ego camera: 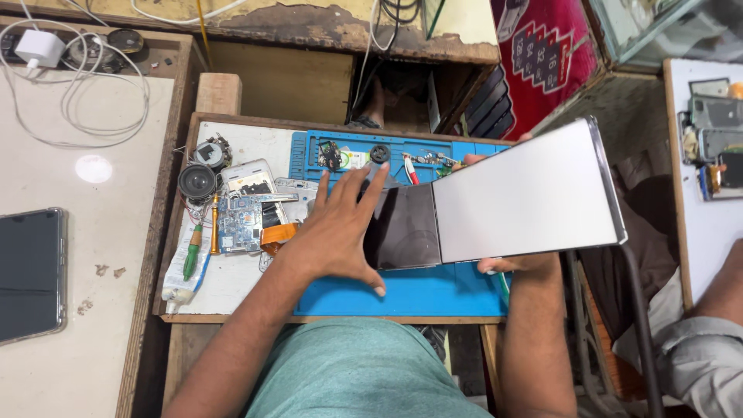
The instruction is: The person removes a metal shielding plate from a disassembled mobile phone screen assembly. They then peel a protective film from the screen surface and place the components on the workbench.
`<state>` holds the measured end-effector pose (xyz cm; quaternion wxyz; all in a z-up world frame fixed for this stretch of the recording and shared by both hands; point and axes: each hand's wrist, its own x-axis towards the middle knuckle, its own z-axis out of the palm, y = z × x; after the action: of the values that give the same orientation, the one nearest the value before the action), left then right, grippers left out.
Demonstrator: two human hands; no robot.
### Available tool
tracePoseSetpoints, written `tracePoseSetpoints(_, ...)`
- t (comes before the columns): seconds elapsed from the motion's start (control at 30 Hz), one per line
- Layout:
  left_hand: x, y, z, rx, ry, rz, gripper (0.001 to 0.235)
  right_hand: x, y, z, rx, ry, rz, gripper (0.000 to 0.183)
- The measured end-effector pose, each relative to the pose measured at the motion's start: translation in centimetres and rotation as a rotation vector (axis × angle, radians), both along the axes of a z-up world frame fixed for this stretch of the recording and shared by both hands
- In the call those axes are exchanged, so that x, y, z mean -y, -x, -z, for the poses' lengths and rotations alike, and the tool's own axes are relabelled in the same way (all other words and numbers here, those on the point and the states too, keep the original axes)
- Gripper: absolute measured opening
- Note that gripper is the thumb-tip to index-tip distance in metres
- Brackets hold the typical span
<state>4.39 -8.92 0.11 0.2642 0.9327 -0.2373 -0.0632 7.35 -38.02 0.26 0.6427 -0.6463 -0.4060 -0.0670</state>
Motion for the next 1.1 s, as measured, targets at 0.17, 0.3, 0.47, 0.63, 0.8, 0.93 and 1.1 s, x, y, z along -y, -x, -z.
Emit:
tracePoseSetpoints(0.17,-0.2,0.4,1.8,-0.031,0.056,-0.014,0.162,-0.5,-0.2,0.1,-0.087,-0.119,-0.072,0.136)
tracePoseSetpoints(0.3,-0.2,0.5,2.4,0.036,0.157,-0.028,0.147,-0.2,0.1,0.3,-0.137,-0.174,-0.056,0.136)
tracePoseSetpoints(0.47,-0.5,0.8,2.1,0.081,0.278,-0.006,0.137,0.2,-0.2,0.7,-0.207,-0.340,-0.088,0.137)
tracePoseSetpoints(0.63,-0.3,0.9,1.8,0.090,0.330,-0.018,0.137,0.6,-0.8,1.3,-0.225,-0.398,-0.120,0.136)
tracePoseSetpoints(0.8,-0.2,1.1,1.8,0.072,0.337,-0.057,0.137,0.9,-1.1,2.0,-0.263,-0.395,-0.143,0.138)
tracePoseSetpoints(0.93,-0.3,1.1,2.0,0.066,0.347,-0.071,0.138,1.0,-1.0,2.6,-0.277,-0.400,-0.084,0.142)
tracePoseSetpoints(1.1,-0.1,0.9,1.9,0.022,0.337,-0.070,0.139,1.4,-1.4,2.7,-0.208,-0.350,-0.085,0.139)
